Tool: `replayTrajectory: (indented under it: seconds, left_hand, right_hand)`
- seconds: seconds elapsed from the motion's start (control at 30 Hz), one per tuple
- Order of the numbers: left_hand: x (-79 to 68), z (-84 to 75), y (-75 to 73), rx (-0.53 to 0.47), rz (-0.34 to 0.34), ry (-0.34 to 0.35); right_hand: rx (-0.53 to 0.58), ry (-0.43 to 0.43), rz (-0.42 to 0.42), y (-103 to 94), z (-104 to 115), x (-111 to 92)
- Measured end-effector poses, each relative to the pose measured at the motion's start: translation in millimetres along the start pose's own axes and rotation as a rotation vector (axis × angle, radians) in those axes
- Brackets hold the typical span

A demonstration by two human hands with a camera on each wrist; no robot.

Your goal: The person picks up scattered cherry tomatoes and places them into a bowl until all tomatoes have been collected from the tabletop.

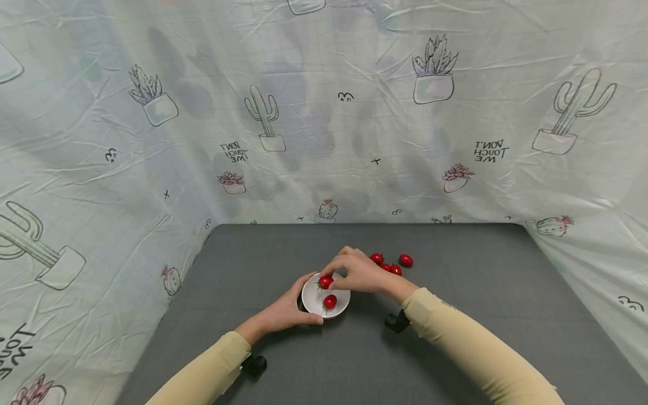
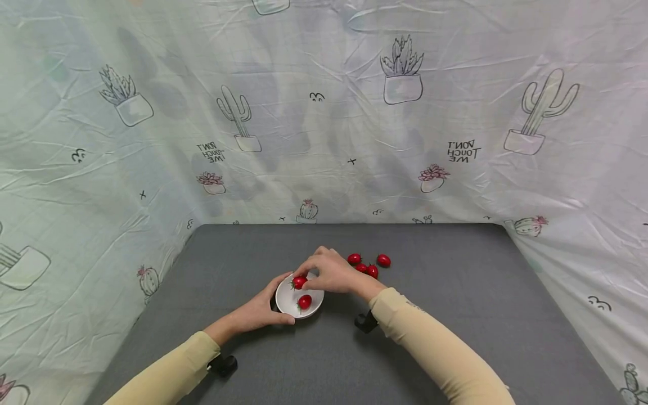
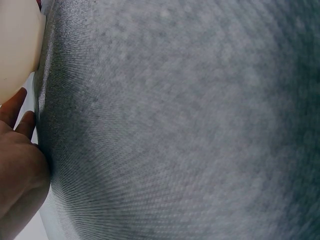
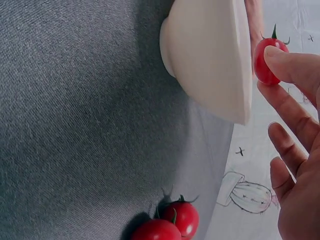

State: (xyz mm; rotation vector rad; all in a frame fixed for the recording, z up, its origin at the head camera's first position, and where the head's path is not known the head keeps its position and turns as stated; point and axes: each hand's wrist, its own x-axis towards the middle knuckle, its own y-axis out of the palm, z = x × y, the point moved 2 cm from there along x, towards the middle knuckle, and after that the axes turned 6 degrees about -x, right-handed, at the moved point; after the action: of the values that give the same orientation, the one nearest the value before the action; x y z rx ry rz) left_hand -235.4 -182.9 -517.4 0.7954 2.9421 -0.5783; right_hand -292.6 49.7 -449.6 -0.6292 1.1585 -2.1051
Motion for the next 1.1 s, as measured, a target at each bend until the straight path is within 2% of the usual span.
replayTrajectory:
  seconds: [0.17, 0.6, 1.1]
  left_hand:
    - [0.0, -1.2, -0.1, 0.008, -0.007, -0.009]
    - [-0.4, -1.8, 0.0, 0.016, -0.004, 0.012]
    - [0.0, 0.7, 1.2, 0.007, -0.003, -0.004]
  right_hand:
    - [-0.043, -0.016, 0.024, 3.6, 3, 1]
    - [-0.204, -0.057, 0.017, 11.4, 3, 5]
    - [-0.181, -0.046, -0.020, 6.7, 1, 1]
